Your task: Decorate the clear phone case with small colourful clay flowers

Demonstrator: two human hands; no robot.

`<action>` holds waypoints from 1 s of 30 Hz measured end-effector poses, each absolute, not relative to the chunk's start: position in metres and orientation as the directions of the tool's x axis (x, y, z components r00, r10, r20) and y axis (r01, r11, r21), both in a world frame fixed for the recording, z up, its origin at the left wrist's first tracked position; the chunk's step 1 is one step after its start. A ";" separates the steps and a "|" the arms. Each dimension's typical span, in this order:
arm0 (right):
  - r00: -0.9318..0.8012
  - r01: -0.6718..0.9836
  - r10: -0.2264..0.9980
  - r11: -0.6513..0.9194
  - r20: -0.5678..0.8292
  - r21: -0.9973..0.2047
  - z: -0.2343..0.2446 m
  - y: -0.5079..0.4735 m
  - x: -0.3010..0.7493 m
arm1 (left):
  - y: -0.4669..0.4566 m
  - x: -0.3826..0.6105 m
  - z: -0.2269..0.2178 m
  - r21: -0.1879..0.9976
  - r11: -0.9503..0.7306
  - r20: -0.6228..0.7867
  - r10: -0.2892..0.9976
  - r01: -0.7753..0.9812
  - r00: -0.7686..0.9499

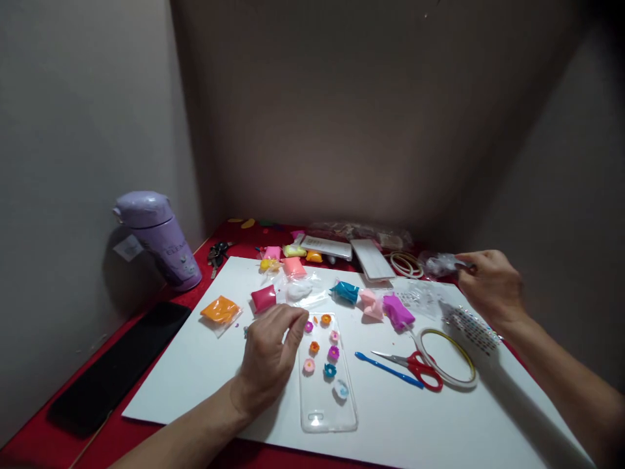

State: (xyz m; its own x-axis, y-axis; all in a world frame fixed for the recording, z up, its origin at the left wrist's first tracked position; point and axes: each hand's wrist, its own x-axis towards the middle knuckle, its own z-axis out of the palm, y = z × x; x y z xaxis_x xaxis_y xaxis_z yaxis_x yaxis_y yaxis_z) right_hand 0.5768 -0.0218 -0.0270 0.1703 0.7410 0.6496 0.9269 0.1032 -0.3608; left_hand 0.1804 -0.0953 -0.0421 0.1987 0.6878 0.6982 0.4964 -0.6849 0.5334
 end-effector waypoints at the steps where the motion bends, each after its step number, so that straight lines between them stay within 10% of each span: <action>1: 0.197 0.921 0.714 0.101 0.672 -0.376 -0.025 -0.033 0.564 | -0.095 0.180 -0.041 0.553 -0.657 0.678 0.712 0.512 0.183; 9: 0.068 0.673 0.725 0.474 0.685 -0.568 -0.028 -0.120 0.423 | -0.090 0.181 -0.048 0.578 -0.591 0.625 0.764 0.563 0.160; 14: -0.282 0.724 0.515 0.668 0.809 -0.173 -0.055 -0.135 0.401 | -0.092 0.178 -0.048 0.609 -0.561 0.607 0.785 0.560 0.127; 30: -0.548 0.551 0.505 0.818 0.667 -0.166 -0.064 -0.145 0.408 | -0.093 0.181 -0.050 0.599 -0.547 0.561 0.808 0.585 0.180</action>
State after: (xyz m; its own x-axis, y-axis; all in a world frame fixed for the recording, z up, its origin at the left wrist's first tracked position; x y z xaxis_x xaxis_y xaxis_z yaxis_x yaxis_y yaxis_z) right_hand 0.4078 -0.1454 -0.0636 -0.5480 0.5048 0.6670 0.5507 0.8179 -0.1665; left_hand 0.1808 -0.0934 -0.0496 0.1804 0.8076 0.5615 0.5847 -0.5471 0.5990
